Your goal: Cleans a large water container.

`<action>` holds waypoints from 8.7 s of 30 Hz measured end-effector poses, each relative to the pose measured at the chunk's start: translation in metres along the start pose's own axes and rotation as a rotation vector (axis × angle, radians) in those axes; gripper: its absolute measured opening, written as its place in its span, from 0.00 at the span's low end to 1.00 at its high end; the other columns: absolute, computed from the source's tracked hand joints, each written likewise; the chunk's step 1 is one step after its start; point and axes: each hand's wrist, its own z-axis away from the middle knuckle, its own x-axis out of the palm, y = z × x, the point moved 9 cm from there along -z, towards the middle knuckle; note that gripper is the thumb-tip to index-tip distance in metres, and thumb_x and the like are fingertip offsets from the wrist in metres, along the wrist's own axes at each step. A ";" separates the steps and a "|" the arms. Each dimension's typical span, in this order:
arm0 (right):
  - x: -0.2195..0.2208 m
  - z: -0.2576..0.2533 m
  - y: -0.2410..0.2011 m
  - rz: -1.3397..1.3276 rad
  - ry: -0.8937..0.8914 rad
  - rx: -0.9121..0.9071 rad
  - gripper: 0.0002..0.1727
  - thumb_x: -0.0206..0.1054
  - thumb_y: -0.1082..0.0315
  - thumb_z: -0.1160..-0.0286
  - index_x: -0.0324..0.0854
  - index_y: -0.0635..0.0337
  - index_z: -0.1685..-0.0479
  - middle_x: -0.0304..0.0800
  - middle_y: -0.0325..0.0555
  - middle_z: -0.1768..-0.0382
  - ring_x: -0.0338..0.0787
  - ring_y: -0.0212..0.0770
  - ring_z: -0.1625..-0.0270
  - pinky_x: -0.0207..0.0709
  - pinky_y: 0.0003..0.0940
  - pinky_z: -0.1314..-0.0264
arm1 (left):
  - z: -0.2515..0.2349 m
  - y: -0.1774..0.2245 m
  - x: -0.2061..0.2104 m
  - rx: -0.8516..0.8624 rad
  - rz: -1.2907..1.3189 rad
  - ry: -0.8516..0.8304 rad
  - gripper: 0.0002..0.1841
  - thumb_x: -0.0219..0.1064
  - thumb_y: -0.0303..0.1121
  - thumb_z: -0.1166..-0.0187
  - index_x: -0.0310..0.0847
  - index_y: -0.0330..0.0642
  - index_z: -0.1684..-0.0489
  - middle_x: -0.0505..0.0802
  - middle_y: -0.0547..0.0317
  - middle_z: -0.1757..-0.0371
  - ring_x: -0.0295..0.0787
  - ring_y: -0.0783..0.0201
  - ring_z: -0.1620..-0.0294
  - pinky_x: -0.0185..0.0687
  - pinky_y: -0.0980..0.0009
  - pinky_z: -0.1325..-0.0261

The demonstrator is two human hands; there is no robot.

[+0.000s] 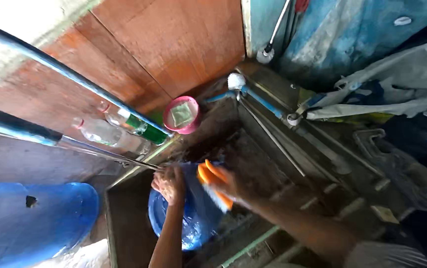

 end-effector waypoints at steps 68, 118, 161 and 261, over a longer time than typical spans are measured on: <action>0.028 -0.065 -0.032 0.043 -0.070 0.053 0.28 0.71 0.59 0.19 0.78 0.69 0.27 0.88 0.63 0.37 0.88 0.51 0.34 0.77 0.47 0.26 | 0.021 -0.032 0.008 -0.277 0.111 -0.079 0.47 0.65 0.56 0.20 0.55 0.26 0.11 0.51 0.19 0.10 0.40 0.22 0.08 0.38 0.32 0.11; 0.139 -0.051 -0.136 0.976 -0.507 -0.341 0.31 0.70 0.53 0.21 0.76 0.62 0.24 0.88 0.68 0.39 0.86 0.68 0.33 0.73 0.69 0.31 | 0.130 0.078 0.023 0.575 0.037 -0.507 0.27 0.74 0.35 0.27 0.82 0.41 0.26 0.85 0.46 0.24 0.72 0.42 0.16 0.48 0.36 0.12; 0.028 -0.095 -0.040 0.092 -0.175 -0.029 0.27 0.74 0.55 0.22 0.82 0.65 0.32 0.90 0.63 0.40 0.89 0.56 0.36 0.77 0.55 0.28 | 0.008 0.005 0.012 0.042 0.102 -0.092 0.21 0.58 0.35 0.16 0.84 0.27 0.36 0.85 0.28 0.30 0.71 0.29 0.20 0.46 0.30 0.16; -0.087 0.114 0.107 0.778 -0.146 0.418 0.26 0.50 0.52 0.08 0.80 0.64 0.29 0.85 0.67 0.34 0.83 0.66 0.28 0.72 0.66 0.28 | 0.130 0.087 0.020 0.601 0.396 -0.263 0.25 0.55 0.43 0.15 0.86 0.30 0.36 0.83 0.33 0.25 0.74 0.34 0.20 0.57 0.38 0.15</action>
